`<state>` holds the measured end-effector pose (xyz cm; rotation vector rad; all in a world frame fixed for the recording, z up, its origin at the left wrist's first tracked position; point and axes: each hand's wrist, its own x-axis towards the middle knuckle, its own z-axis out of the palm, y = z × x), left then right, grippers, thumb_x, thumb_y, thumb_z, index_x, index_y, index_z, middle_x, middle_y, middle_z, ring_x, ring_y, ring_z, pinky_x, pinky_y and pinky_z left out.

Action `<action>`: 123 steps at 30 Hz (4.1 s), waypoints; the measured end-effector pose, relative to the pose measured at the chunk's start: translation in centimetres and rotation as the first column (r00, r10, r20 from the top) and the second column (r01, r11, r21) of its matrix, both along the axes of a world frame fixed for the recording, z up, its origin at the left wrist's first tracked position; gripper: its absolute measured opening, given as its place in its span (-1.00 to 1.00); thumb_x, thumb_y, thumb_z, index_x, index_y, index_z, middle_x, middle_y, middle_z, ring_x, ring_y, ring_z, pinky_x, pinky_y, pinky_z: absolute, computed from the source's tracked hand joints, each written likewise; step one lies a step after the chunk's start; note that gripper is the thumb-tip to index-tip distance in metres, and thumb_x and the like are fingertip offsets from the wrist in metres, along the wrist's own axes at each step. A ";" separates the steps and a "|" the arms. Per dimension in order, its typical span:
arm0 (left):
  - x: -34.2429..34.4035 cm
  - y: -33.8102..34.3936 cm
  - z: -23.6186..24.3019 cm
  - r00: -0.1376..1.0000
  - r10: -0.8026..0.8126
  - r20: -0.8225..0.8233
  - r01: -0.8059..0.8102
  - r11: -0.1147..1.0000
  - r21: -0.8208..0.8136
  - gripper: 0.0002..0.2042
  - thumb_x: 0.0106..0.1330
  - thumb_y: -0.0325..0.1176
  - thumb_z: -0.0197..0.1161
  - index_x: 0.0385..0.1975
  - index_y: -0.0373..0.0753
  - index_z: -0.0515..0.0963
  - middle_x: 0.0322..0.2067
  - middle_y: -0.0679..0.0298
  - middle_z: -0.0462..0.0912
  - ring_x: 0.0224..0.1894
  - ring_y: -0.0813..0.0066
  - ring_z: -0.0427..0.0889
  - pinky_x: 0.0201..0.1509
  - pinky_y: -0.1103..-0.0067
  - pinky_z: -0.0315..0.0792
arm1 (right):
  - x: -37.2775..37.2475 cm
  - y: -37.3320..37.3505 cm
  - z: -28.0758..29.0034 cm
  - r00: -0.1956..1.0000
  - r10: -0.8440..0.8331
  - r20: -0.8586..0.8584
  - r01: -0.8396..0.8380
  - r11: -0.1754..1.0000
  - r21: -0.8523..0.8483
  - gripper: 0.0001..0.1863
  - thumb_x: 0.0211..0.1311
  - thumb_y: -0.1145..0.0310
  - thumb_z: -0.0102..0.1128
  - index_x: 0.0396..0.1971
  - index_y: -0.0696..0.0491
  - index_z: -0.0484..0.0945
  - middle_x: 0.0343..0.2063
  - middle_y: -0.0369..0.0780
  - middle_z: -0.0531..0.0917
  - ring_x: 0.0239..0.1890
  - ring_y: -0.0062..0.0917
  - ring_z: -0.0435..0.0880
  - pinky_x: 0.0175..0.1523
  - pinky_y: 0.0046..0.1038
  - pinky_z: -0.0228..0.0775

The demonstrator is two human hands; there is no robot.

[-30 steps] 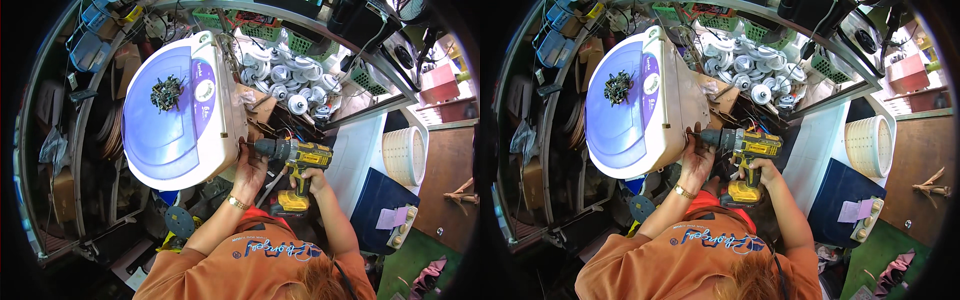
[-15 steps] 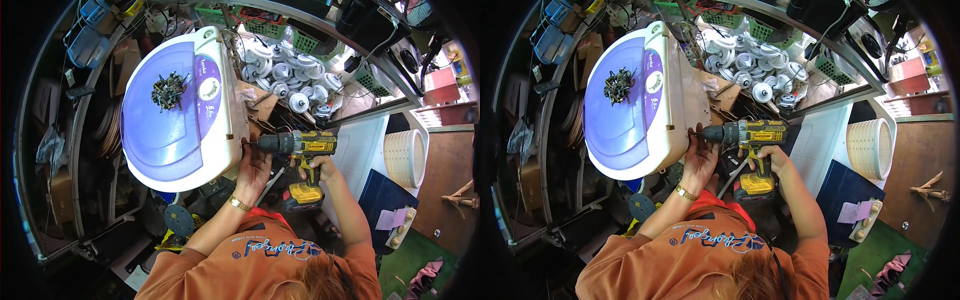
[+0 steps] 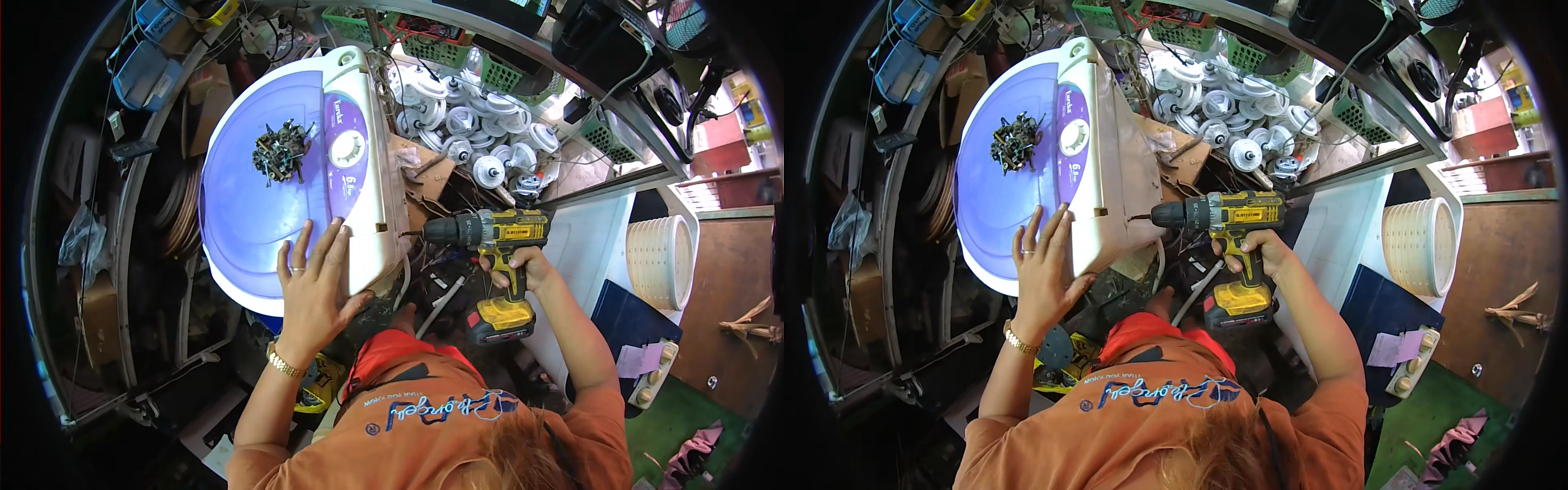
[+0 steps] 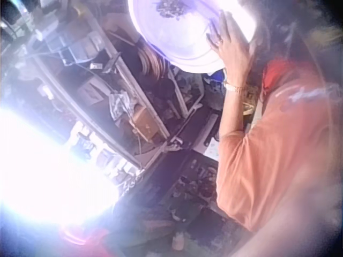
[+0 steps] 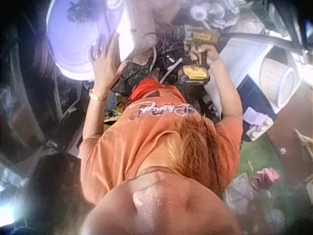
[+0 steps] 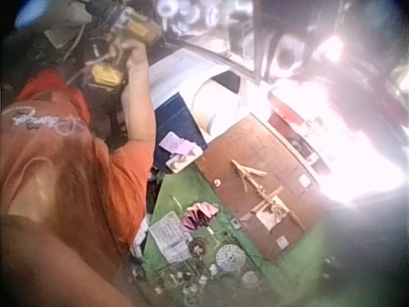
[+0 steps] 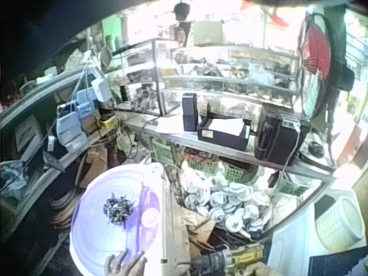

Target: The person uses a drill to remove screws from the lid of a small washing machine, removes the inner agitator, marks the side of the machine with a marker, and then handles various white plastic parts from a pile nearby.

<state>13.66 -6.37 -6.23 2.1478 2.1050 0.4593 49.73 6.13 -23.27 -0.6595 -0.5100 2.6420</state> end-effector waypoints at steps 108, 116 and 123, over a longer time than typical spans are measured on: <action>-14.4 -8.0 -2.5 -0.722 0.450 0.525 0.445 0.884 -0.146 -0.80 0.49 -0.15 0.19 -0.20 -0.15 0.57 -0.26 0.35 0.58 -0.29 0.61 0.51 -0.58 0.77 0.27 | -24.2 -32.3 6.1 0.568 -0.356 0.742 0.381 0.913 0.146 -0.55 0.13 0.44 0.52 -0.22 0.10 0.30 -0.35 -0.30 0.53 -0.33 -0.76 0.56 -0.26 -0.68 0.47; -12.9 -10.7 -4.4 -0.729 0.454 0.513 0.442 0.884 -0.153 -0.78 0.49 -0.13 0.18 -0.21 -0.15 0.51 -0.25 0.34 0.59 -0.36 0.68 0.47 -0.58 0.76 0.25 | -24.8 -35.9 6.1 0.438 -0.819 0.372 -0.239 0.293 0.926 -0.43 0.14 0.33 0.44 0.01 0.21 0.29 -0.23 -0.08 0.62 -0.21 -0.38 0.75 -0.22 -0.44 0.69; -11.7 -13.0 -5.0 -0.736 0.431 0.522 0.394 0.900 -0.187 -0.79 0.53 -0.13 0.12 -0.17 -0.13 0.49 -0.30 0.37 0.59 -0.43 0.68 0.42 -0.58 0.75 0.24 | -24.4 -39.0 -1.7 0.204 -0.692 0.693 -0.121 0.684 0.719 -0.49 -0.02 0.41 0.57 -0.16 0.14 0.40 -0.25 -0.29 0.42 -0.24 -0.62 0.49 -0.13 -0.55 0.39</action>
